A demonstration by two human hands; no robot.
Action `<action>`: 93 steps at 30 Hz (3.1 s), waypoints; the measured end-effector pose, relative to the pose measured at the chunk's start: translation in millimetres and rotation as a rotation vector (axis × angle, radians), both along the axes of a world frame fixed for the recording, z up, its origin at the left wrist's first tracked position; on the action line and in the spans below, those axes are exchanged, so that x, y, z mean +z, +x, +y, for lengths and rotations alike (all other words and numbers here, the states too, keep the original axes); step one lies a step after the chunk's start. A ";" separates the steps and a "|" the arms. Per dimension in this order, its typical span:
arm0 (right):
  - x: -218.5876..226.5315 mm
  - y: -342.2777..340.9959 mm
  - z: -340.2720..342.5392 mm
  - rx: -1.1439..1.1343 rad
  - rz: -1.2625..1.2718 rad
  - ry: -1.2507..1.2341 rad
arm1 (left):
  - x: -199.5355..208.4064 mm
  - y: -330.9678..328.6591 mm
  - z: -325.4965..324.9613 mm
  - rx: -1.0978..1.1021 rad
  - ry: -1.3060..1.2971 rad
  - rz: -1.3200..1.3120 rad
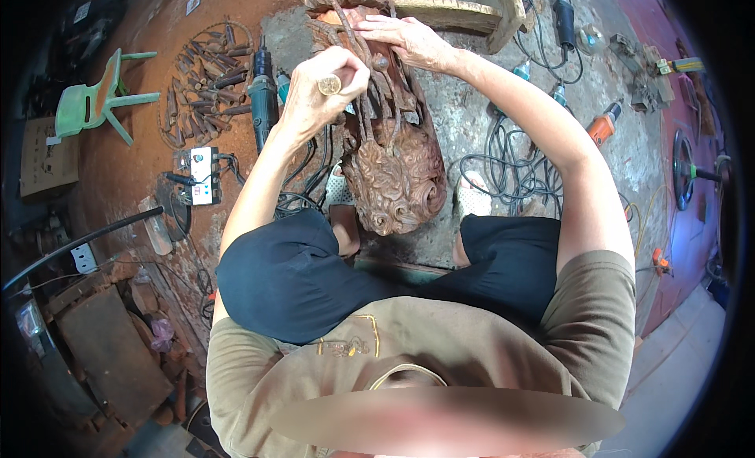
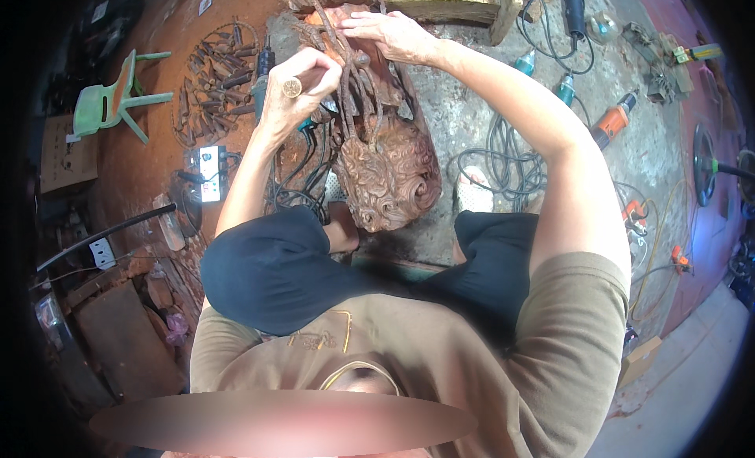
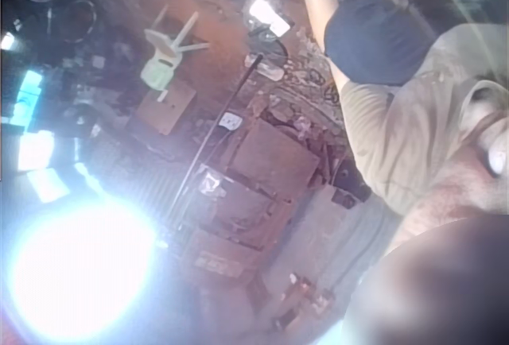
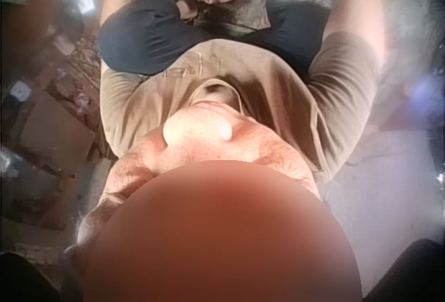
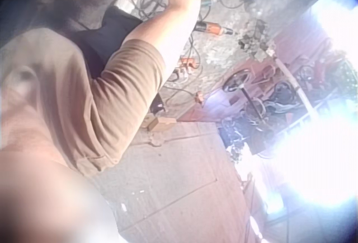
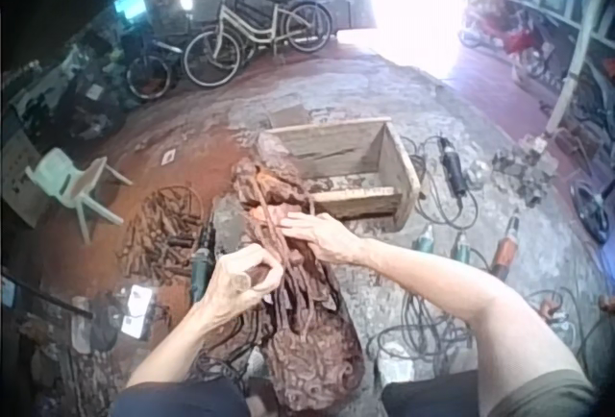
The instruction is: The person sits on the floor and uses a small wooden tool to carve details into a large, ornate wooden piece. They repeatedly rub and scrape the surface of the carving, focusing on specific sections.
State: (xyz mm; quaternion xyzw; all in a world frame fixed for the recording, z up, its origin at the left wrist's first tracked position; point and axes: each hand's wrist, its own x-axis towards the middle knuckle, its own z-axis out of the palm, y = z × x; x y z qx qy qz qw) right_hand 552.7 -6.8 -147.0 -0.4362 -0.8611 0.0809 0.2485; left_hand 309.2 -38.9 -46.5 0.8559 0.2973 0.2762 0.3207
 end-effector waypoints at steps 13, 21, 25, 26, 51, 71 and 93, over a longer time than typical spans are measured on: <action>-6.6 8.2 3.4 0.037 0.091 0.044 | -0.8 -8.6 -0.9 0.024 -0.329 -0.121; 17.8 -4.1 -17.5 0.010 0.894 -0.804 | 5.4 -10.3 -11.3 0.160 -0.274 -0.177; 20.0 -23.6 -21.6 -0.165 0.942 -0.848 | 18.2 -6.9 -8.7 0.212 -0.183 -0.228; 19.1 -25.3 -20.9 -0.154 0.978 -0.866 | 20.6 -8.6 -9.5 0.229 -0.197 -0.257; 10.3 -25.4 -20.5 -0.179 0.999 -0.910 | 9.8 -15.2 -17.6 0.147 0.071 -0.276; 26.4 -30.1 -13.8 -0.044 0.767 -0.960 | -11.3 -39.1 0.8 0.292 -0.364 -0.490; 37.8 -33.7 -19.5 -0.149 0.790 -1.021 | -19.1 -84.5 34.7 0.295 -0.278 -0.761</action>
